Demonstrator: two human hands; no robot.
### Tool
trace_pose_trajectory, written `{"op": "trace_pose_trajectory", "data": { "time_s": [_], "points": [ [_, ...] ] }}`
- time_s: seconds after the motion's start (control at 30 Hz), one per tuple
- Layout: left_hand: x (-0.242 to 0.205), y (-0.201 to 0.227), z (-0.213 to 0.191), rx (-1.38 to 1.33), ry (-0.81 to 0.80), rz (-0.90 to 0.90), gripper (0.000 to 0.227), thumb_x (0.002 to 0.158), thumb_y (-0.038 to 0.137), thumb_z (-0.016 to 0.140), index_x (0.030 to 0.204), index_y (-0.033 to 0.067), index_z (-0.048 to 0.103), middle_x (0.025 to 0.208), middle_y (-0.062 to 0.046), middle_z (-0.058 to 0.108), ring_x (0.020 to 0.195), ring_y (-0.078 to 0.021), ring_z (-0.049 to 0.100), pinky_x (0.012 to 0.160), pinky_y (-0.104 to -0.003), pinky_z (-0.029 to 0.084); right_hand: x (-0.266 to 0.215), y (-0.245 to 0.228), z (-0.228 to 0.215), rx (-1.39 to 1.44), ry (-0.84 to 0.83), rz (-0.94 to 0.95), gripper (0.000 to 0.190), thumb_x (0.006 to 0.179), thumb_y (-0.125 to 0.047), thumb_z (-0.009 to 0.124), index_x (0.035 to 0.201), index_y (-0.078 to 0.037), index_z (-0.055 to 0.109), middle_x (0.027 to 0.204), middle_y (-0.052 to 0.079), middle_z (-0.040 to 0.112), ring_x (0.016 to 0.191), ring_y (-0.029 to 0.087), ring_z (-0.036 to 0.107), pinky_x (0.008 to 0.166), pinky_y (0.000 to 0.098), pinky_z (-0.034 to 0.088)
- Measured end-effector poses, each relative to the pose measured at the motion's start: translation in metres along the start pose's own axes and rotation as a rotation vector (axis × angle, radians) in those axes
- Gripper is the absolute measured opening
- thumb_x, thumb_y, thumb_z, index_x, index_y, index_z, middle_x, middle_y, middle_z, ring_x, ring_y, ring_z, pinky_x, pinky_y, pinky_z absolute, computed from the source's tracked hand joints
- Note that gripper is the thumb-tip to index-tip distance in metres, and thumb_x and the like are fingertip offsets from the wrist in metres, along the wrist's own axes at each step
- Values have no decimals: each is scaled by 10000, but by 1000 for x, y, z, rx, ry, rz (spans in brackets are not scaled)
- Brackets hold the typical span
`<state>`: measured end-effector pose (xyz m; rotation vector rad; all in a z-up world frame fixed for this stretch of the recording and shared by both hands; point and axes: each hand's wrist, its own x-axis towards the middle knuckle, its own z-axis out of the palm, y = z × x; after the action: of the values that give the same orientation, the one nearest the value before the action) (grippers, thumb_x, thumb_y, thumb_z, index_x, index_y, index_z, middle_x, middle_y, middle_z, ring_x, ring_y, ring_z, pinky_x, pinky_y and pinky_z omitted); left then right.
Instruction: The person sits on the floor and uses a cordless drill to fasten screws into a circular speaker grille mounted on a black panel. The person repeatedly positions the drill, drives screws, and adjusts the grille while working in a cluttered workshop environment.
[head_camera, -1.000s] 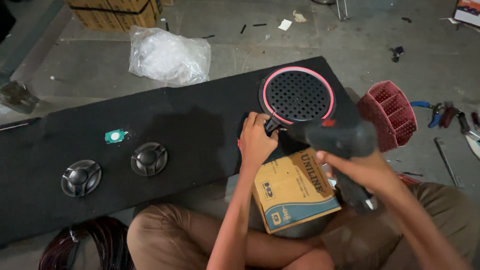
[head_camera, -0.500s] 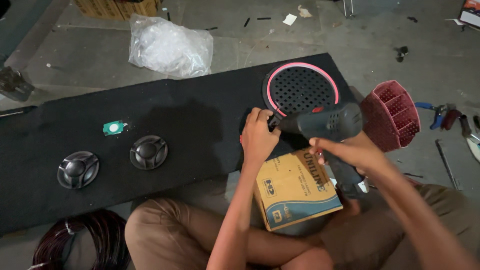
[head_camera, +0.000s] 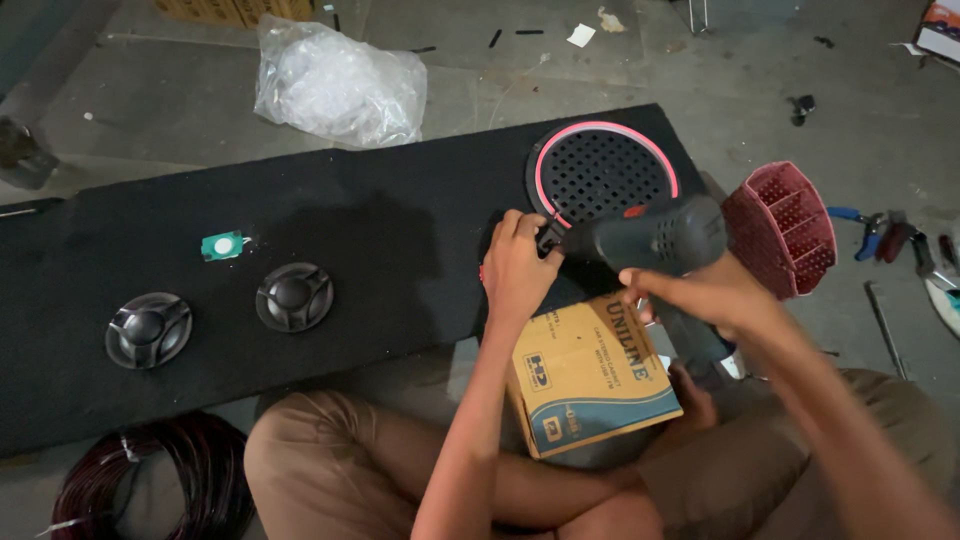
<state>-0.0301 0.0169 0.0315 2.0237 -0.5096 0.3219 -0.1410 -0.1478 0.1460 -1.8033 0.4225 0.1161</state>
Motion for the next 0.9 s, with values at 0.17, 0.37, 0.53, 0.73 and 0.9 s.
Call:
{"op": "trace_pose_trajectory", "data": {
  "time_s": [0.17, 0.37, 0.53, 0.73, 0.9],
  "points": [
    [-1, -6, 6, -6, 10, -2, 362, 692, 134, 834, 1016, 51, 698, 1038, -95, 622, 1051, -314, 629, 864, -431, 531, 31, -38, -11, -638, -80, 286, 284, 806, -301, 820, 933, -49, 787, 799, 90, 804, 666, 149, 713, 710, 348, 586],
    [7, 0, -8, -492, 28, -102, 368, 784, 66, 669, 1151, 79, 649, 1091, -51, 615, 902, -227, 640, 802, -358, 544, 113, -93, -16, -980, -454, 325, 222, 781, -271, 832, 859, -65, 805, 768, 62, 763, 684, 157, 671, 707, 355, 524],
    [70, 30, -42, -1157, 83, -88, 234, 987, 213, 598, 1183, 88, 623, 1081, 8, 680, 940, -80, 648, 841, -241, 525, 166, -114, 12, -1122, -663, 353, 205, 806, -227, 789, 840, -26, 766, 746, 55, 741, 709, 176, 664, 701, 359, 520],
    [108, 65, -36, -967, 87, 69, 249, 950, 179, 712, 810, -2, 614, 730, 12, 545, 722, -74, 483, 656, -273, 429, 173, -101, 8, -979, -662, 351, 176, 789, -191, 825, 869, -45, 768, 783, 55, 724, 749, 179, 656, 713, 354, 532],
    [103, 66, -33, -999, 86, 37, 206, 895, 137, 698, 772, 0, 606, 706, 19, 547, 689, -69, 490, 631, -269, 416, 169, -95, 6, -941, -603, 456, 271, 800, -233, 850, 939, -32, 734, 823, 54, 690, 769, 191, 644, 701, 387, 540]
  ]
}}
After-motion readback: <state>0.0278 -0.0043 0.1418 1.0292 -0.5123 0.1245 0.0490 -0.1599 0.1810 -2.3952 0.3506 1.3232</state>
